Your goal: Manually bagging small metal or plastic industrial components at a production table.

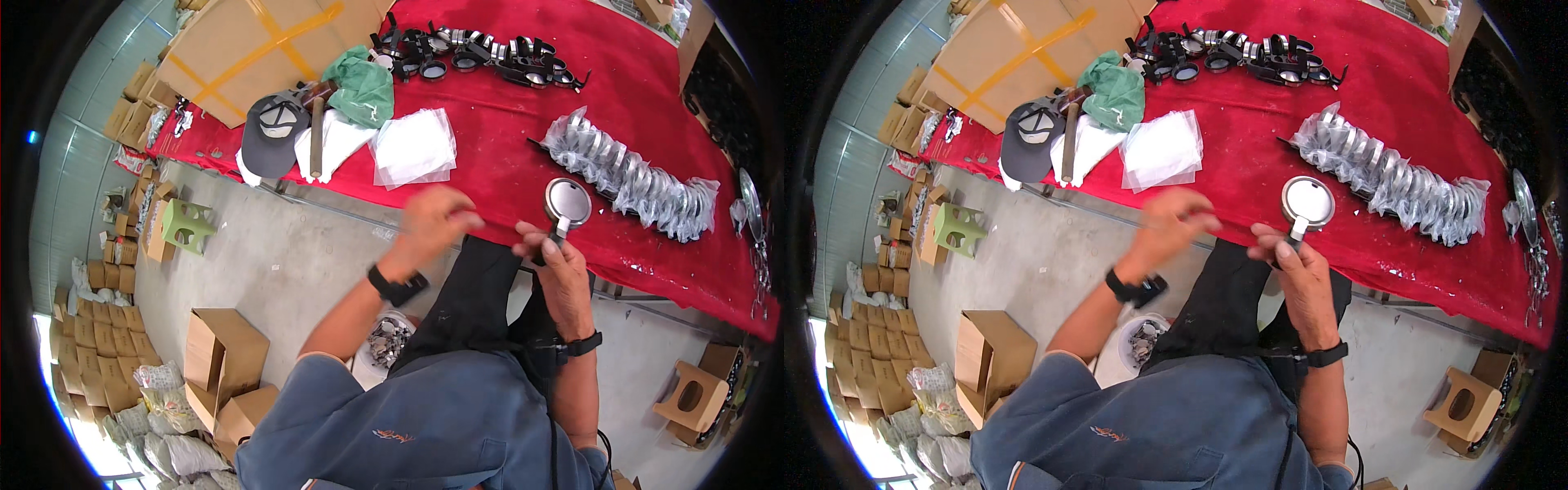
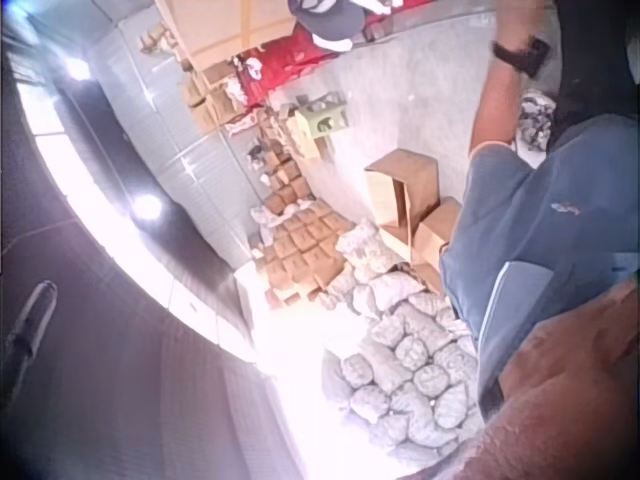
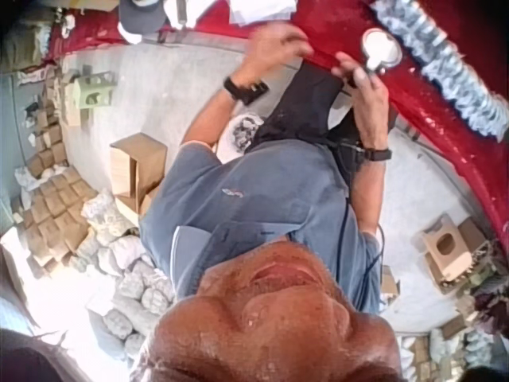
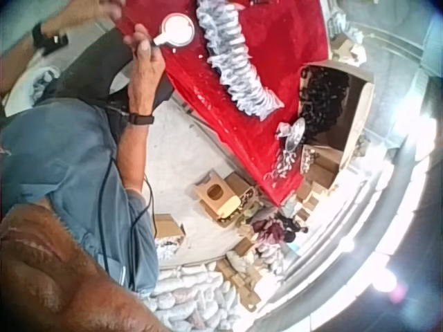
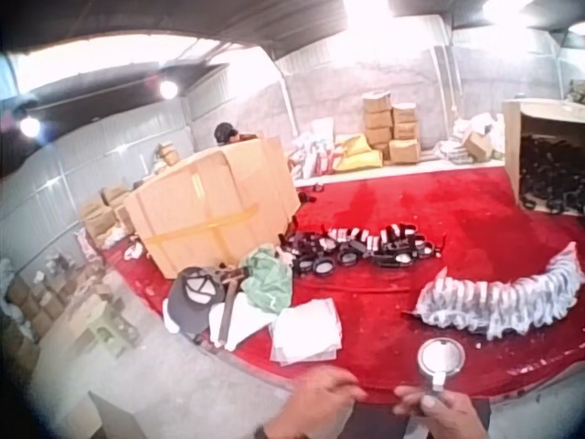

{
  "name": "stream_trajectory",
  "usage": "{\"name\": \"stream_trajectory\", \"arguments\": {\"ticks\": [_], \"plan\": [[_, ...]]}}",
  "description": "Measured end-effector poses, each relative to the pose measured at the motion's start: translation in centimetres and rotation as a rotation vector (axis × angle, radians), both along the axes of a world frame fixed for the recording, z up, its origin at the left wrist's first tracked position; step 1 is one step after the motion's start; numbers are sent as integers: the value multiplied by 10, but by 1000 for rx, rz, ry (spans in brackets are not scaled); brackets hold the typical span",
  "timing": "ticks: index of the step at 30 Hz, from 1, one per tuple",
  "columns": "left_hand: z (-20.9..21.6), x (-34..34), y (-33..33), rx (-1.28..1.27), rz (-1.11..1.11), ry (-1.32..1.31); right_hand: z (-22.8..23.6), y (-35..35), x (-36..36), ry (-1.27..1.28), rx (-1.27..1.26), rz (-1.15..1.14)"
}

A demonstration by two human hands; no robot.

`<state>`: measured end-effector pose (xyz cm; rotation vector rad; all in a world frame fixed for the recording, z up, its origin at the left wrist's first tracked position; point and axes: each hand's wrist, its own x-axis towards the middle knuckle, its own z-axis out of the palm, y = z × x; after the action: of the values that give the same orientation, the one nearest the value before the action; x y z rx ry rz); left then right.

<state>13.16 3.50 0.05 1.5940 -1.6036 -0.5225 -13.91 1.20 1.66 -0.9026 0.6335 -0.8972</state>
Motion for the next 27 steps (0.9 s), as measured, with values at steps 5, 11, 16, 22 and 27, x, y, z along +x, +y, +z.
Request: {"name": "stream_trajectory", "arguments": {"ticks": [5, 11, 16, 22, 27], "plan": [[-7, 125, -71, -46, 325, -452, -12, 3, -16, 70, 5, 13], [-35, 165, -101, 115, 282, -404, -14, 14, -17, 105, 7, 13], [-14, 158, -96, -34, 305, -197, -10, 14, -22, 132, 11, -18], [49, 131, -72, -224, 164, -69, -12, 1, -14, 145, -22, -6], [93, 97, -48, -273, 42, 1, 12, -30, -1, 404, -294, -121]]}}
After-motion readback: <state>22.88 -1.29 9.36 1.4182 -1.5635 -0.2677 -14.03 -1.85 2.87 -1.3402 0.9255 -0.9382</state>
